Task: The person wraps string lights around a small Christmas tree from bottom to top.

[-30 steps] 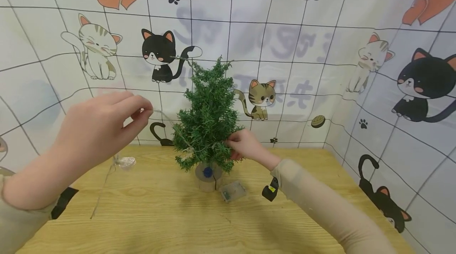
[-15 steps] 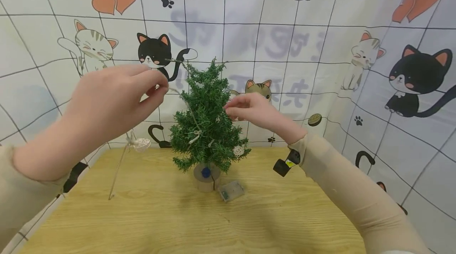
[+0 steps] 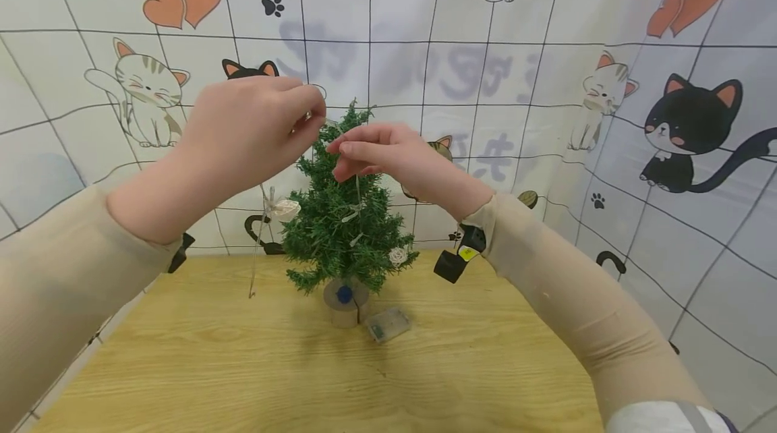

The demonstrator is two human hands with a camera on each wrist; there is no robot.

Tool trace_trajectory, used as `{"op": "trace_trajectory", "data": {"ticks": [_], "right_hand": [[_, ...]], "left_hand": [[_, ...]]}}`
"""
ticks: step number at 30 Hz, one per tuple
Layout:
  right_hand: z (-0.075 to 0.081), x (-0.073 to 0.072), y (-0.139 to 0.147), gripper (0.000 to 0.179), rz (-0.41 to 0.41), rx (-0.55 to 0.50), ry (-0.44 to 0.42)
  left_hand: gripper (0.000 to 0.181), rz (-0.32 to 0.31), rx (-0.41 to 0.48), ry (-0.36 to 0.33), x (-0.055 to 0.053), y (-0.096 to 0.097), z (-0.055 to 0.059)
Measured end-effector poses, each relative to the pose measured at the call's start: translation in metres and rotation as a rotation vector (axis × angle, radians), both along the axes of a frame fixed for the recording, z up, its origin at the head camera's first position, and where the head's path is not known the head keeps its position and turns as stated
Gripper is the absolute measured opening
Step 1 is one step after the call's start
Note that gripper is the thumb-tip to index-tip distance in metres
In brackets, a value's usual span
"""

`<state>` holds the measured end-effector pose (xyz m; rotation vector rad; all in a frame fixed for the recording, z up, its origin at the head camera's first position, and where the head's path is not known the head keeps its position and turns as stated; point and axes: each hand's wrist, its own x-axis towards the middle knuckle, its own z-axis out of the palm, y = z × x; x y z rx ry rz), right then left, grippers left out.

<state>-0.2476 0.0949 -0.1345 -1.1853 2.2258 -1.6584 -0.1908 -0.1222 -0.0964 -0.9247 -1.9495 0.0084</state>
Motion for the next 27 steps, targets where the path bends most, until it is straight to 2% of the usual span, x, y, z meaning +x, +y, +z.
{"op": "trace_trajectory", "data": {"ticks": [3, 5, 9, 11, 14, 17, 20, 21, 23, 27], "right_hand": [[0.003, -0.003, 0.003, 0.026, -0.075, -0.061, 0.022], [0.004, -0.004, 0.005, 0.024, -0.109, -0.093, 0.051], [0.005, -0.005, 0.009, 0.023, -0.139, -0.136, 0.097], [0.005, -0.006, 0.011, 0.023, -0.148, -0.155, 0.098], [0.004, -0.009, 0.015, 0.023, -0.180, -0.167, 0.086], [0.001, -0.015, 0.019, 0.022, -0.208, -0.182, 0.058], [-0.002, -0.021, 0.024, 0.023, -0.230, -0.191, 0.045], [-0.003, -0.023, 0.026, 0.024, -0.237, -0.192, 0.049], [-0.004, -0.027, 0.030, 0.023, -0.253, -0.191, 0.062], [-0.005, -0.035, 0.036, 0.022, -0.286, -0.169, 0.086]], "left_hand": [[0.013, 0.020, 0.007, -0.051, -0.004, 0.001, 0.001], [0.013, 0.059, 0.011, -0.130, -0.007, 0.000, 0.001], [0.018, 0.157, 0.005, -0.391, -0.015, -0.005, -0.001], [0.023, 0.173, 0.021, -0.538, -0.020, -0.011, -0.004], [0.028, 0.124, 0.079, -0.737, -0.031, -0.023, -0.009], [0.040, 0.028, 0.206, -0.993, -0.037, -0.040, -0.013], [0.055, -0.053, 0.343, -1.195, -0.040, -0.057, -0.012], [0.058, -0.072, 0.375, -1.240, -0.040, -0.062, -0.011], [0.059, -0.086, 0.404, -1.285, -0.041, -0.072, -0.009], [0.044, -0.130, 0.399, -1.308, -0.040, -0.090, -0.001]]}}
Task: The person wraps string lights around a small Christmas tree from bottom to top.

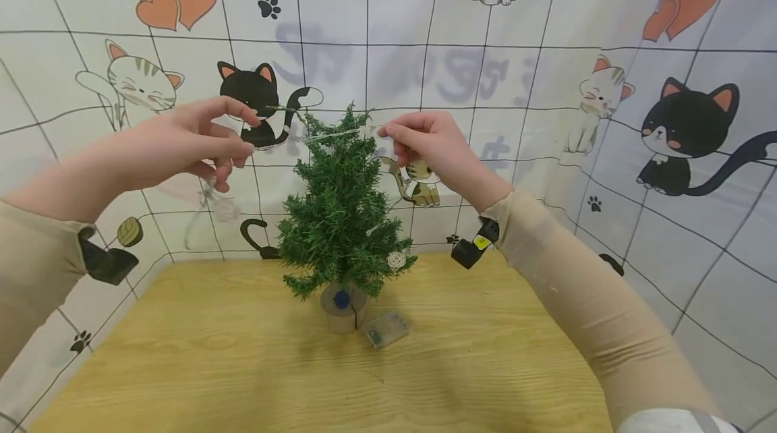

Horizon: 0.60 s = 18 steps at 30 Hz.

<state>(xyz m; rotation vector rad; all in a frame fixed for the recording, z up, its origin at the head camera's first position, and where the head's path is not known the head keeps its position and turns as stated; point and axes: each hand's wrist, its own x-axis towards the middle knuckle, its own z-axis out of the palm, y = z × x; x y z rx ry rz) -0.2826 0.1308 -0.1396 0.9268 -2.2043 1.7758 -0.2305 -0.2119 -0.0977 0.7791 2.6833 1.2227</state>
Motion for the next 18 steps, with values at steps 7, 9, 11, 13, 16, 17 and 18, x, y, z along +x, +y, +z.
{"op": "trace_trajectory", "data": {"ticks": [7, 9, 11, 13, 16, 17, 18], "right_hand": [[-0.003, -0.006, 0.002, 0.021, -0.063, 0.055, 0.012], [-0.005, -0.008, 0.002, 0.019, -0.081, 0.076, 0.033], [-0.007, -0.010, 0.002, 0.018, -0.105, 0.098, 0.083], [-0.010, -0.012, 0.003, 0.014, -0.120, 0.116, 0.154], [-0.014, -0.013, 0.004, 0.009, -0.152, 0.164, 0.265], [-0.015, -0.013, 0.005, 0.009, -0.161, 0.182, 0.291], [-0.016, -0.013, 0.005, 0.011, -0.169, 0.202, 0.316]], "left_hand": [[0.018, -0.018, -0.136, 0.040, 0.002, -0.020, 0.016], [0.015, 0.020, -0.236, 0.073, 0.002, -0.021, 0.021], [0.016, 0.048, -0.371, 0.159, 0.002, -0.019, 0.025], [0.017, 0.079, -0.514, 0.282, 0.001, -0.015, 0.029], [0.020, 0.150, -0.739, 0.512, 0.000, -0.007, 0.035], [0.021, 0.179, -0.792, 0.596, 0.000, -0.005, 0.036], [0.024, 0.201, -0.833, 0.696, 0.000, -0.003, 0.037]]}}
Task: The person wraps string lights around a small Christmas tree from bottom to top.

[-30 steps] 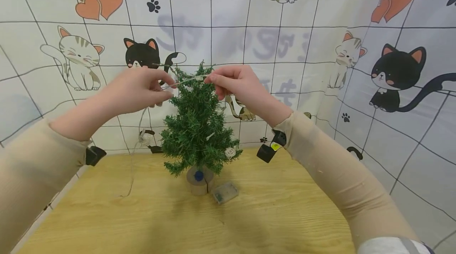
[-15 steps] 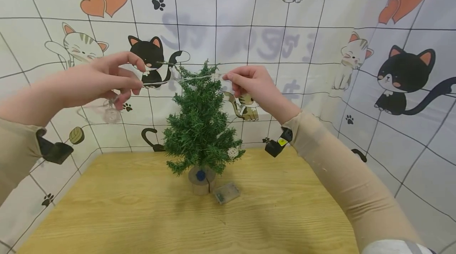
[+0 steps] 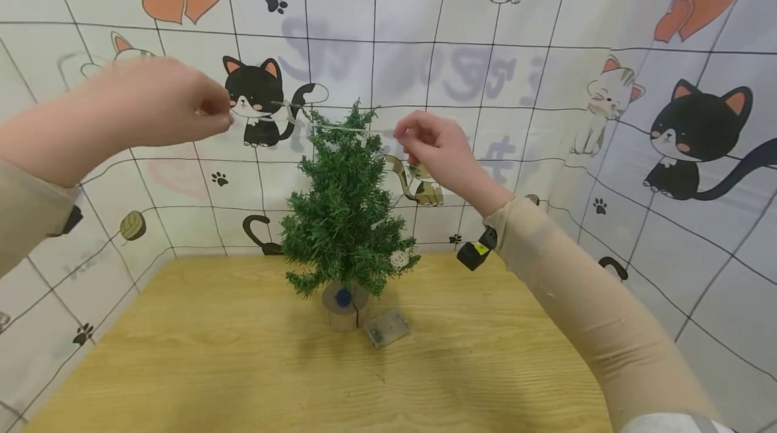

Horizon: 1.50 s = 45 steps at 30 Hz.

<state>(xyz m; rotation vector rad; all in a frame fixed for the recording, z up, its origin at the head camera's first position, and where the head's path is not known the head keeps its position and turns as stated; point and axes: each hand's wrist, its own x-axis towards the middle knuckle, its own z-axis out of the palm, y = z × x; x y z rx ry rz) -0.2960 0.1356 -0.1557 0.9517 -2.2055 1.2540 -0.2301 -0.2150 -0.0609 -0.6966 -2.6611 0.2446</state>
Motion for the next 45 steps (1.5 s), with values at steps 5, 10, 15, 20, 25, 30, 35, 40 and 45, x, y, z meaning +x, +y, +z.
{"op": "trace_trajectory", "data": {"ticks": [5, 10, 15, 20, 25, 30, 35, 40, 45], "right_hand": [[-0.005, -0.004, 0.003, 0.019, -0.102, 0.109, 0.110], [-0.009, -0.008, 0.003, 0.021, -0.193, 0.200, 0.157], [-0.017, -0.014, 0.004, 0.045, -0.222, 0.268, 0.060], [-0.027, -0.021, 0.006, 0.068, -0.245, 0.306, -0.040], [-0.040, -0.027, 0.006, 0.075, -0.280, 0.285, -0.099], [-0.046, -0.035, 0.004, 0.073, -0.321, 0.190, -0.143], [-0.051, -0.047, -0.001, 0.067, -0.330, 0.176, -0.167], [-0.057, -0.055, -0.003, 0.064, -0.315, 0.196, -0.195], [-0.065, -0.055, -0.001, 0.061, -0.341, 0.244, -0.222]], "left_hand": [[0.017, -0.055, -0.175, 0.471, -0.005, 0.009, 0.001], [0.056, 0.029, -0.295, 0.582, -0.023, 0.011, -0.003], [0.059, 0.058, -0.295, 0.555, -0.046, 0.014, -0.005], [0.062, 0.078, -0.313, 0.522, -0.064, 0.030, 0.001], [0.061, 0.070, -0.335, 0.483, -0.075, 0.051, 0.011], [0.055, 0.075, -0.328, 0.415, -0.087, 0.068, 0.020], [0.046, 0.093, -0.260, 0.336, -0.101, 0.067, 0.021], [0.037, 0.125, -0.134, 0.230, -0.111, 0.054, 0.015], [0.040, 0.134, -0.052, 0.113, -0.121, 0.046, 0.005]]}}
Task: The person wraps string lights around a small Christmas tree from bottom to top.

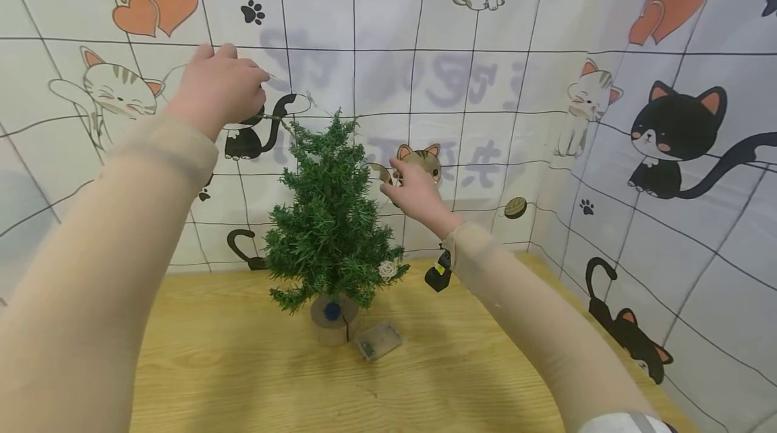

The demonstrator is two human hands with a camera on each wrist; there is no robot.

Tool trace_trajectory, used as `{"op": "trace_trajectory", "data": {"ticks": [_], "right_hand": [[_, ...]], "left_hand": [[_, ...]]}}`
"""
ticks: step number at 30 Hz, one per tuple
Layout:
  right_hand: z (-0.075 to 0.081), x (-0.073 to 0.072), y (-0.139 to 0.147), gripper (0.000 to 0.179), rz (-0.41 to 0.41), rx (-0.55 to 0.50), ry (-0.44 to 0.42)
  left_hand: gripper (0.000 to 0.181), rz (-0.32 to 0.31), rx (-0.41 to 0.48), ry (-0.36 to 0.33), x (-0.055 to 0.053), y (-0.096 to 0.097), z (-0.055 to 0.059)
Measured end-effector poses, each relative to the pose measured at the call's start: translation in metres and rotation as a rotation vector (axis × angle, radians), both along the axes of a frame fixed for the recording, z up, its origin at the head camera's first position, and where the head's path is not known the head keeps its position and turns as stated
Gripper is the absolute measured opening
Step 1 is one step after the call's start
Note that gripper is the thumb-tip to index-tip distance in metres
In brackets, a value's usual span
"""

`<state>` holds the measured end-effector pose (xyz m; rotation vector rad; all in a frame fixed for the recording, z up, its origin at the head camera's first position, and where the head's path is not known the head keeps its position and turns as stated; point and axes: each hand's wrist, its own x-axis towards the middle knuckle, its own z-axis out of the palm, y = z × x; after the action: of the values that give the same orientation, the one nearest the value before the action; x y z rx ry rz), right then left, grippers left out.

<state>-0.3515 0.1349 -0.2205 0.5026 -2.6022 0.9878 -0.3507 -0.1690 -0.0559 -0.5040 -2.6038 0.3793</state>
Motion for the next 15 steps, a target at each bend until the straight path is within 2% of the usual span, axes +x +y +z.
{"op": "trace_trajectory", "data": {"ticks": [4, 8, 11, 15], "right_hand": [[-0.008, -0.002, 0.001, 0.056, -0.040, 0.078, 0.003], [-0.015, -0.006, 0.001, 0.051, -0.026, 0.094, -0.011], [-0.021, -0.009, 0.000, 0.045, 0.042, 0.007, -0.076], [-0.027, -0.013, -0.001, 0.038, 0.136, -0.201, -0.221]], "left_hand": [[0.045, 0.001, 0.077, -0.123, -0.005, -0.005, -0.006], [0.052, 0.052, 0.156, -0.261, -0.007, -0.012, -0.008], [0.054, 0.093, 0.219, -0.344, -0.009, -0.019, -0.011], [0.054, 0.124, 0.259, -0.409, -0.011, -0.030, -0.021]]}}
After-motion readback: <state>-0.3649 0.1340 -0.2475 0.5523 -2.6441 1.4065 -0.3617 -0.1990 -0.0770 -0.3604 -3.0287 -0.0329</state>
